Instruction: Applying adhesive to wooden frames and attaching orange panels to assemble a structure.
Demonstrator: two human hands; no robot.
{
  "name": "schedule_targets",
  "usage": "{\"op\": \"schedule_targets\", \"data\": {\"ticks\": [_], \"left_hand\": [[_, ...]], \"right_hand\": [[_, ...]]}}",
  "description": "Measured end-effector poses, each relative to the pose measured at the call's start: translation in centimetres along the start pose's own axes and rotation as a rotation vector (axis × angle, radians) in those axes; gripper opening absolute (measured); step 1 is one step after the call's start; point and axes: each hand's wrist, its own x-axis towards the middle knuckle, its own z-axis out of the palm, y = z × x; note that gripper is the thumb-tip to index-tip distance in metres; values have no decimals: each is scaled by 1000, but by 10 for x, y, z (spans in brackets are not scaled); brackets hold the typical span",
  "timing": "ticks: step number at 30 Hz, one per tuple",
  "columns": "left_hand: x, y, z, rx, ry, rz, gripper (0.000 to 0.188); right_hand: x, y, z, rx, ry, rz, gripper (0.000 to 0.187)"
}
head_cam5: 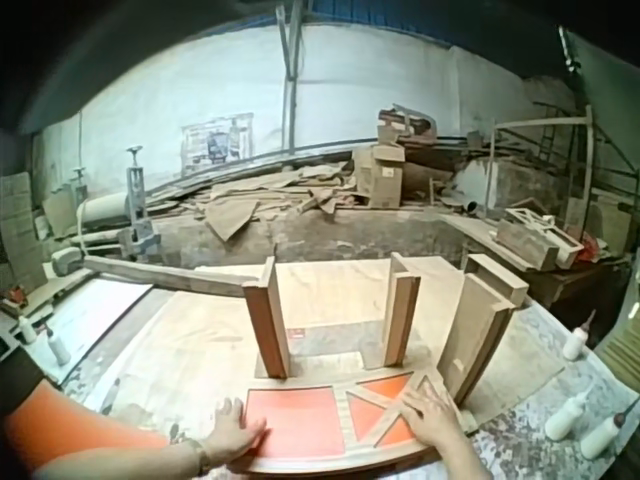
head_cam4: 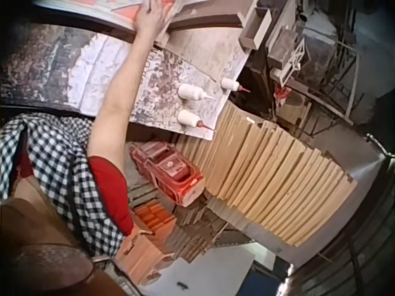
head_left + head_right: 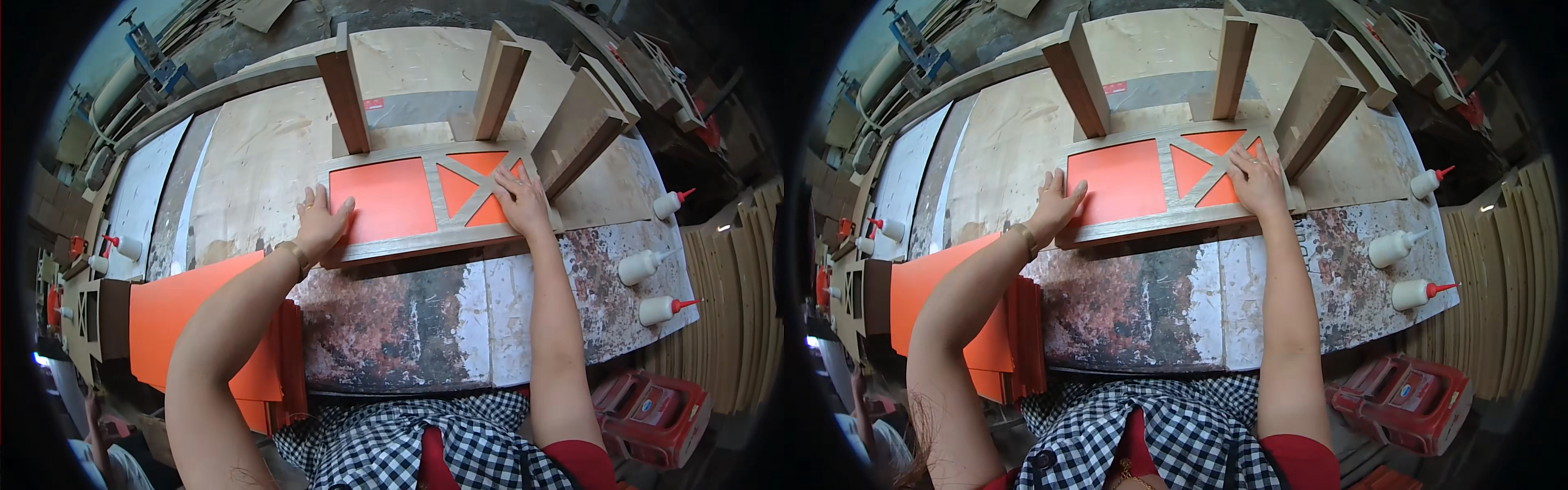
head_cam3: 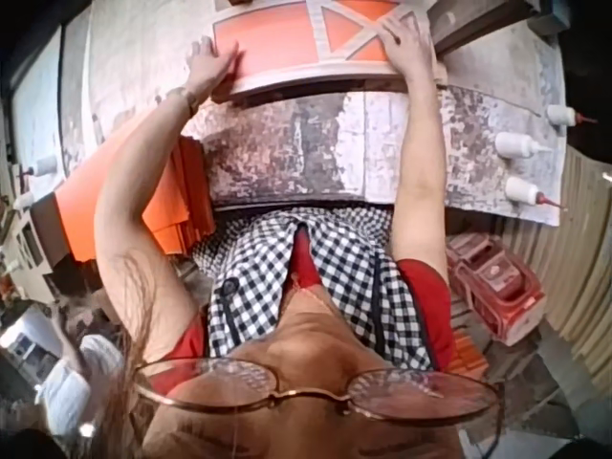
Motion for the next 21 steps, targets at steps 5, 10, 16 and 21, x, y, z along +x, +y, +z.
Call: {"op": "schedule_targets", "data": {"ticks": [5,10,16,21], "left_hand": [[22,1,-24,-69,-152,-56,73],[-1,17,-81,-393,-137,-97,67],[-45,11,-113,-635,-402,-46,64],[-33,-3,-74,-432,-385,-11,42]], "right_hand": [[2,7,4,49,2,-14,31],[13,-4,-12,-7,-103,67,31],[8,-32,-21,28,-7,127,31],[-27,-41,-4,198,302,-60,32]]}}
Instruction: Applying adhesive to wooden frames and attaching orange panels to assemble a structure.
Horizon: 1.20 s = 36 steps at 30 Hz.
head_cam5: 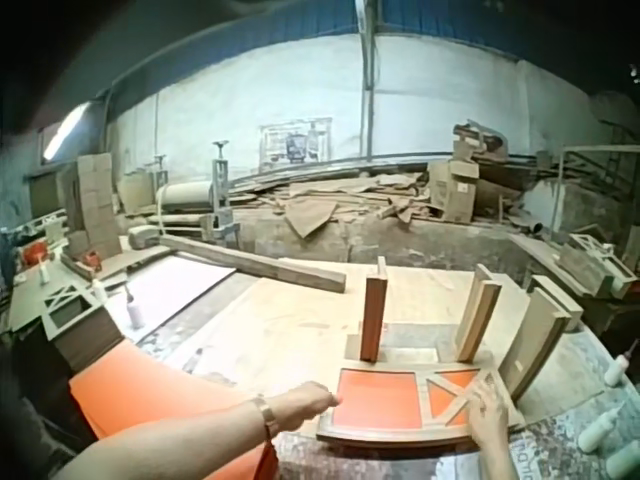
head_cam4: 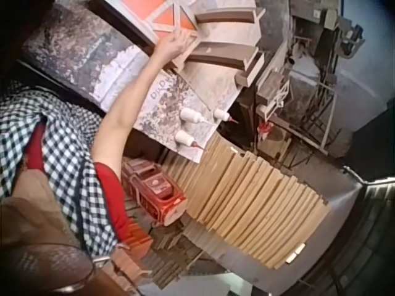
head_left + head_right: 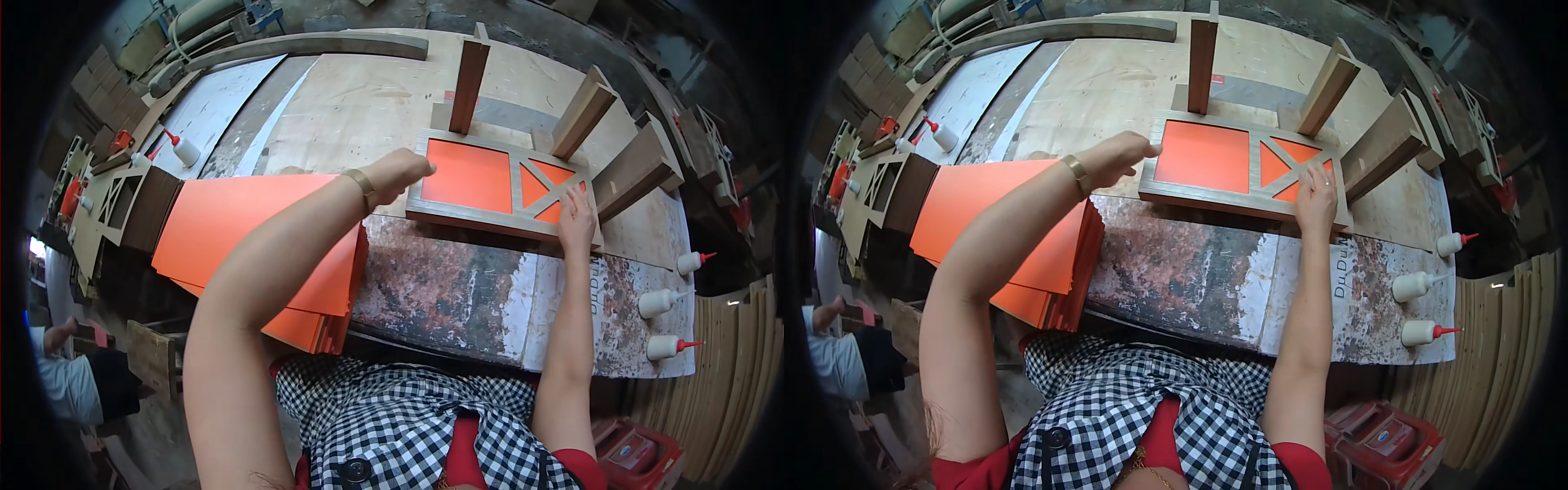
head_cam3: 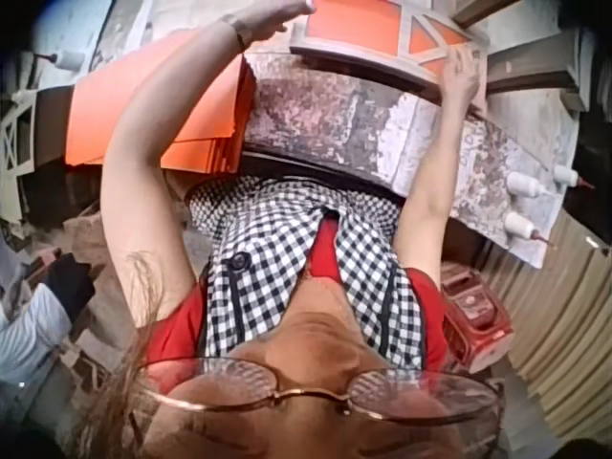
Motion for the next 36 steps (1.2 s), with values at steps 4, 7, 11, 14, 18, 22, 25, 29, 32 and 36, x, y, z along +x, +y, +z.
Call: {"op": "schedule_targets", "data": {"ticks": [4,7,11,14,18,22,25,29,32,36], "left_hand": [[43,-24,19,500,-189,358,32],[67,-17,40,597,-287,563,31],[55,-20,33,464,-259,605,38],[44,2,46,362,-177,551,43],[16,25,45,204,-3,437,50],[-16,39,26,19,219,310,58],[-43,32,-8,-123,401,185,64],[-116,-10,-104,-106,554,256,65],[-176,-70,-178,291,876,58,59],[-263,-190,-253,672,1139,-312,47]], "right_hand": [[-22,18,-16,-279,108,78,33],[-26,38,-24,-498,25,345,23],[-34,47,-33,-490,-16,374,21],[-28,53,-37,-592,11,311,23],[-25,52,-32,-577,-48,351,24],[-23,56,-38,-401,-144,403,27],[-38,66,-32,-286,105,253,30],[-75,-9,-54,176,117,428,37],[-123,-61,-45,311,79,225,35],[-153,-161,-26,520,-360,96,32]]}}
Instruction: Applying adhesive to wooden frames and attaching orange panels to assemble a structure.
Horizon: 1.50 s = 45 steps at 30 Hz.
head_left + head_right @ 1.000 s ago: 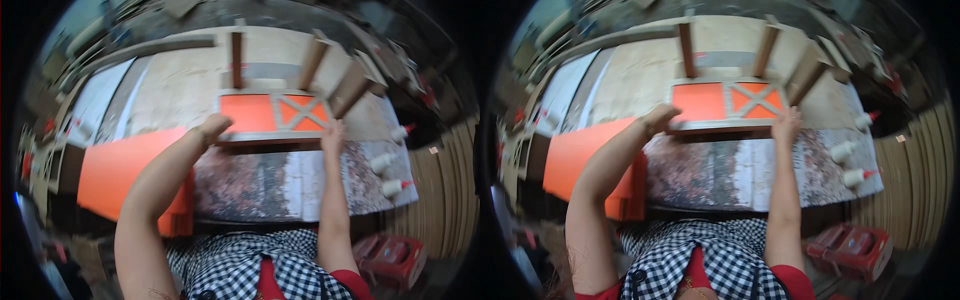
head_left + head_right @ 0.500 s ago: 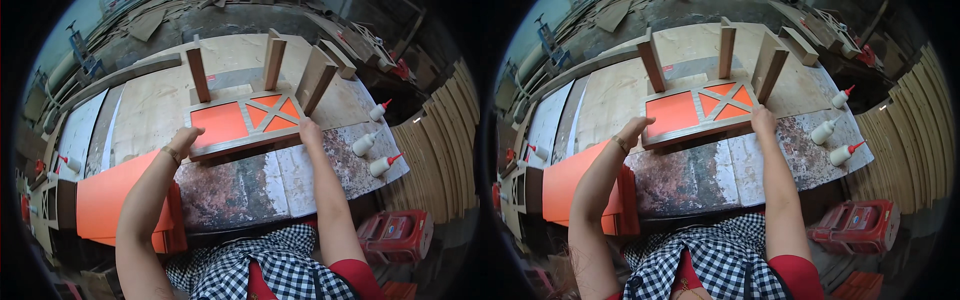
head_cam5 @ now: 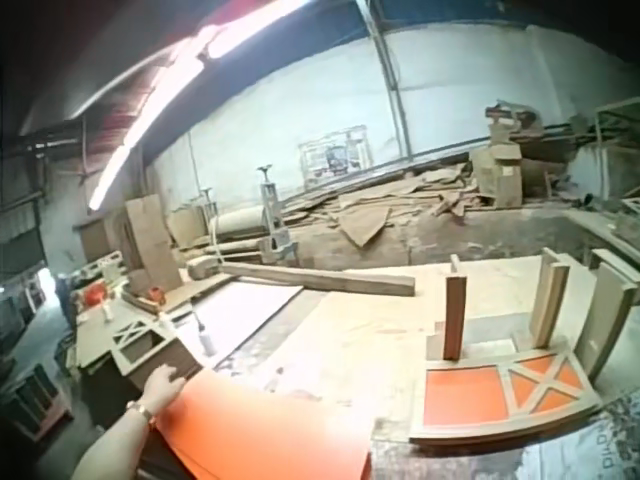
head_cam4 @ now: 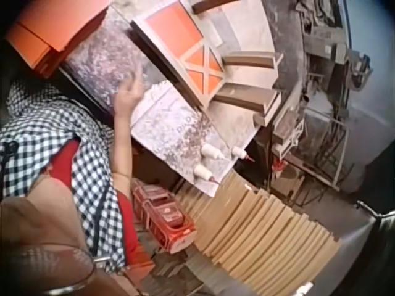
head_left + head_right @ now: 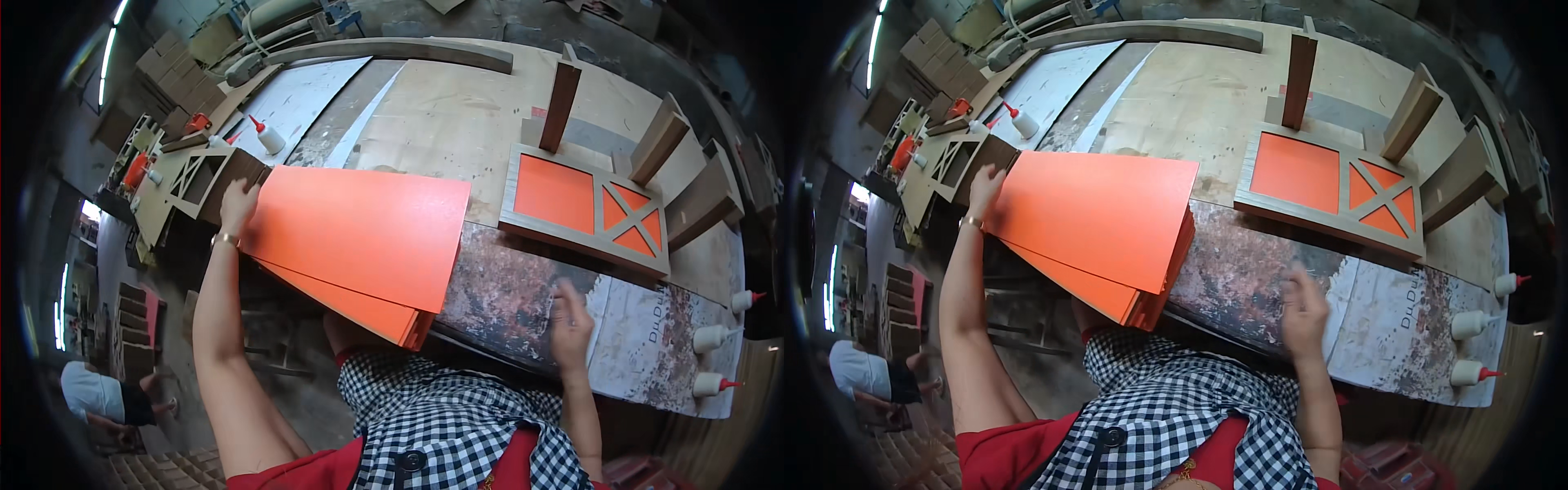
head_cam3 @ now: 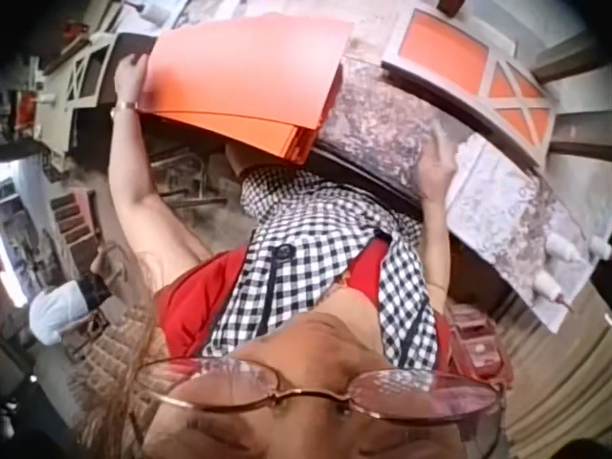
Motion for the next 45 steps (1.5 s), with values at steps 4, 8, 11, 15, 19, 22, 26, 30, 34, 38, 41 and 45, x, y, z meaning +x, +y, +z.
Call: {"op": "schedule_targets", "data": {"ticks": [4,8,11,15,19,22,26,30,34,38,41,45], "left_hand": [[-23,-14,2,-273,-184,-175,35],[-28,-19,11,-361,-65,-118,32],[-29,-16,13,-431,-58,-149,31],[-30,2,-2,-547,-148,-271,30],[-36,41,-17,-671,-195,-247,28],[-38,66,-27,-774,-248,-211,28],[-52,130,-28,-921,-354,-129,28],[-63,178,-26,-1074,-507,-29,31],[-92,265,-17,-1208,-674,41,35],[-96,305,44,-1213,-819,109,41],[-92,329,83,-1098,-955,81,44],[-90,359,141,-1122,-824,-98,44]], "right_hand": [[7,-49,47,183,-270,-270,34],[13,-76,76,438,-497,81,23],[16,-85,89,588,-613,296,16],[22,-101,92,659,-685,404,13],[27,-112,79,930,-453,317,16],[36,-110,58,1004,-388,363,16],[45,-96,28,1085,-218,401,17],[53,-61,-12,1078,138,408,20],[63,-1,-54,808,545,517,24],[68,45,-94,592,690,561,26],[81,70,-116,431,742,561,32],[102,106,-144,262,726,595,33]]}}
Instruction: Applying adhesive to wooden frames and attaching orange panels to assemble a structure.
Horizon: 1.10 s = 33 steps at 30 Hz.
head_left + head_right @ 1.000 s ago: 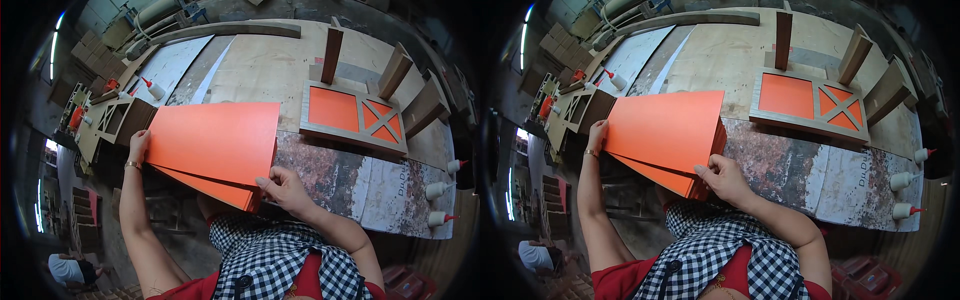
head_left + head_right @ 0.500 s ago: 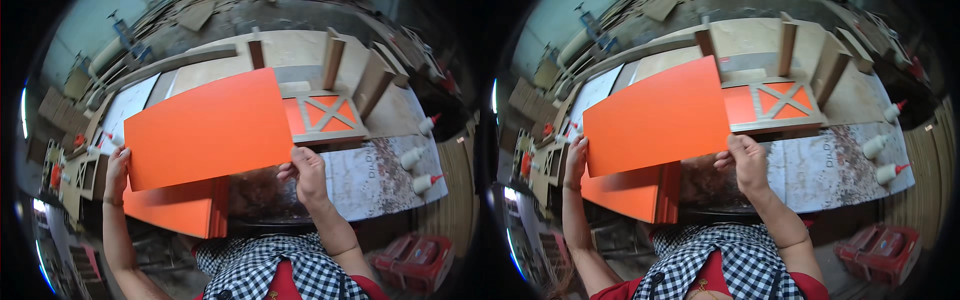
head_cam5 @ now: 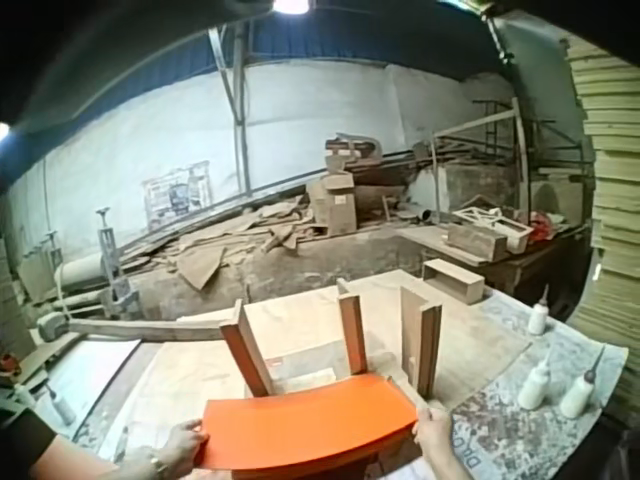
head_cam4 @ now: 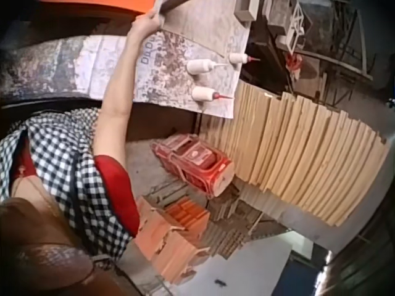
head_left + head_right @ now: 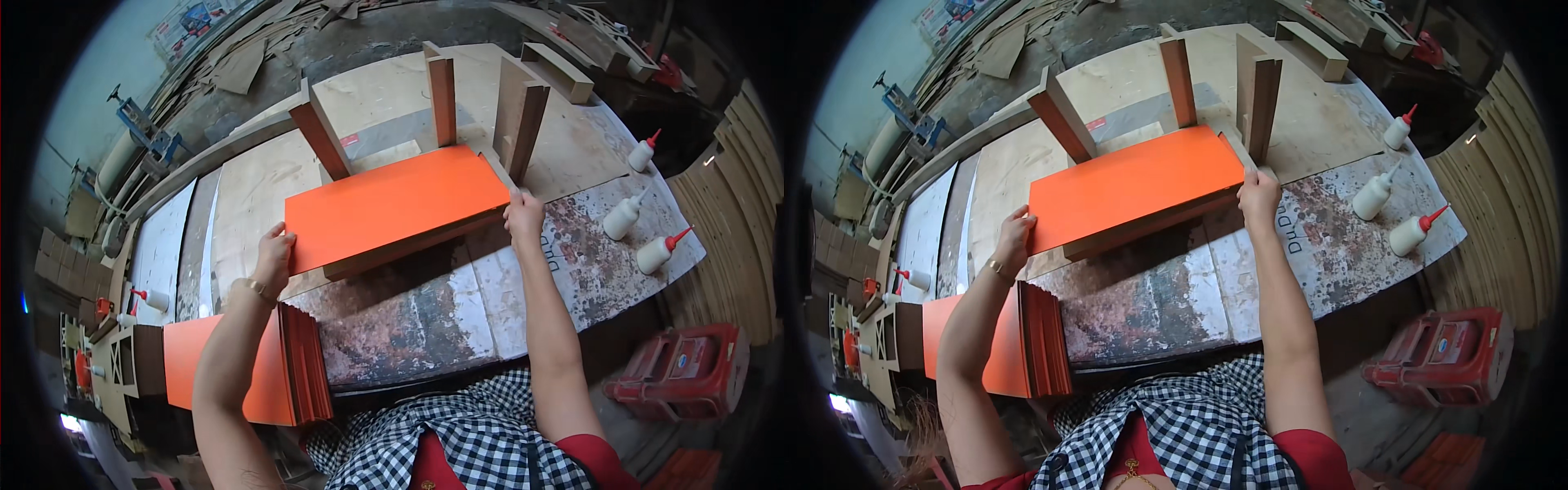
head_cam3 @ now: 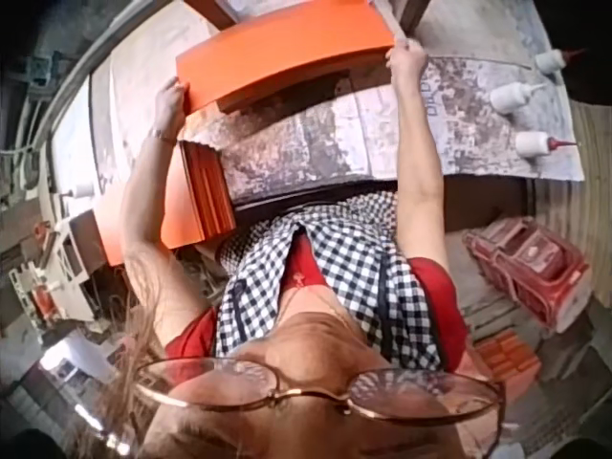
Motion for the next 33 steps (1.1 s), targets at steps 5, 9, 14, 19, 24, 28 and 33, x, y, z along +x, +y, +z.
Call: {"op": "schedule_targets", "data": {"ticks": [5,9,14,19,24,28,33], "left_hand": [[32,3,0,-582,-371,-521,45],[34,-5,19,-422,-229,-356,45],[29,-19,47,-229,-42,-150,44],[18,-35,65,-33,142,52,44],[31,-63,53,652,60,315,43],[28,-46,66,1387,149,474,41],[44,-35,47,1416,-119,550,33]], "right_hand": [[32,12,-11,-138,65,-89,29],[36,23,-18,-449,273,-453,25],[15,16,-8,-695,410,-867,29],[13,22,22,-913,-70,-927,47],[15,34,35,-961,-89,-915,52],[14,24,34,-1009,-140,-813,54],[16,15,39,-1043,-197,-772,55]]}}
